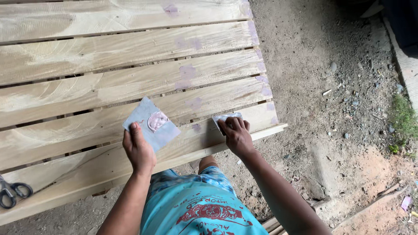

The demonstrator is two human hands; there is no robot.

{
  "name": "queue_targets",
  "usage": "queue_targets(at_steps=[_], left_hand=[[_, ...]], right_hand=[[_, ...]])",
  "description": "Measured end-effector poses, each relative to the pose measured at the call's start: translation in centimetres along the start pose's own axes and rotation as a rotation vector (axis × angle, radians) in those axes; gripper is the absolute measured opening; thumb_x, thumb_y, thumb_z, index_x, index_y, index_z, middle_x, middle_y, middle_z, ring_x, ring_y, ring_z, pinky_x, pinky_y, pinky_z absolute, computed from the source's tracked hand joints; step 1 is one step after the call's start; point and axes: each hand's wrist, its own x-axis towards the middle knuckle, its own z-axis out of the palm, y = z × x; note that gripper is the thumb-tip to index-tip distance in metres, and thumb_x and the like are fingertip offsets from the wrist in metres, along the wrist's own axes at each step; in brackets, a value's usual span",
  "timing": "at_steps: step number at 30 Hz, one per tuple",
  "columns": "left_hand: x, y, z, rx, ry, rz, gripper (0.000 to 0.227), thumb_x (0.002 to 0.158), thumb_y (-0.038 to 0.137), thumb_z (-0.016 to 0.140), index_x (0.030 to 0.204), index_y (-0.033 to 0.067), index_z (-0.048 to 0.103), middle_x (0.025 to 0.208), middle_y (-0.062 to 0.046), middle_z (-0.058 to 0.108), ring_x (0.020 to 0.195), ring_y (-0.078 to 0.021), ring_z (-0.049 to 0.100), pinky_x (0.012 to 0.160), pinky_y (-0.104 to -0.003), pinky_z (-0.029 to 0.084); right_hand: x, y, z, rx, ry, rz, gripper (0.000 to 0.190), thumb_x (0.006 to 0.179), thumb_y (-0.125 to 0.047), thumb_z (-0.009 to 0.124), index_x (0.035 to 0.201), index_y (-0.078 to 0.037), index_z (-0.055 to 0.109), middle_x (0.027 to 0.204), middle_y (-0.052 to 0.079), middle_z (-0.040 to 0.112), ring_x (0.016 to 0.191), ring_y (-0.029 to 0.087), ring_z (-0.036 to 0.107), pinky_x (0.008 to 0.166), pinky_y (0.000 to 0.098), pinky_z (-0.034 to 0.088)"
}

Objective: The person squeezes a pink paste from a tube onto a metal plate, then uses a putty knife to spread the paste into the gaps between the slats of a wooden pallet. The person repeatedly scoops paste and fills gaps along the length of the pallet.

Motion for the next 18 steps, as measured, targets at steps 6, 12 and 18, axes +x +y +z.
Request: queue_targets(at_steps=[6, 12, 18], left_hand=[[-0.2, -1.4, -0.9, -0.007, -0.017, -0.003, 0.032, 0.115, 0.029, 0.051, 0.120, -0.0009, 0.062, 0.110, -0.002, 0.062, 0.102, -0.0109, 0.055, 0.094, -0.028, 0.048], [0.5, -1.8, -0.5, 0.005, -0.031, -0.043, 0.031, 0.114, 0.029, 0.052, 0.114, -0.0010, 0.062, 0.105, 0.000, 0.060, 0.098, -0.0098, 0.053, 0.091, -0.027, 0.046], [0.3, -1.0, -0.2, -0.061, -0.072, -0.051, 0.032, 0.113, 0.029, 0.050, 0.116, -0.0003, 0.063, 0.108, -0.001, 0.063, 0.101, -0.0098, 0.056, 0.093, -0.026, 0.048]], right_hand=[[-0.2, 0.2, -0.3, 0.103, -0.092, 0.061, 0.062, 0.070, -0.003, 0.071, 0.129, -0.019, 0.070, 0.120, 0.008, 0.062, 0.118, 0.029, 0.055, 0.098, 0.0470, 0.039], [0.8, 0.2, -2.6, 0.103, -0.292, 0.106, 0.049, 0.079, -0.004, 0.070, 0.123, -0.024, 0.074, 0.115, 0.004, 0.063, 0.119, 0.025, 0.055, 0.096, 0.0429, 0.041], [0.3, 1.8, -4.2, 0.010, -0.212, 0.092, 0.047, 0.085, -0.001, 0.064, 0.122, -0.027, 0.078, 0.107, 0.001, 0.067, 0.111, 0.021, 0.061, 0.098, 0.0399, 0.043]])
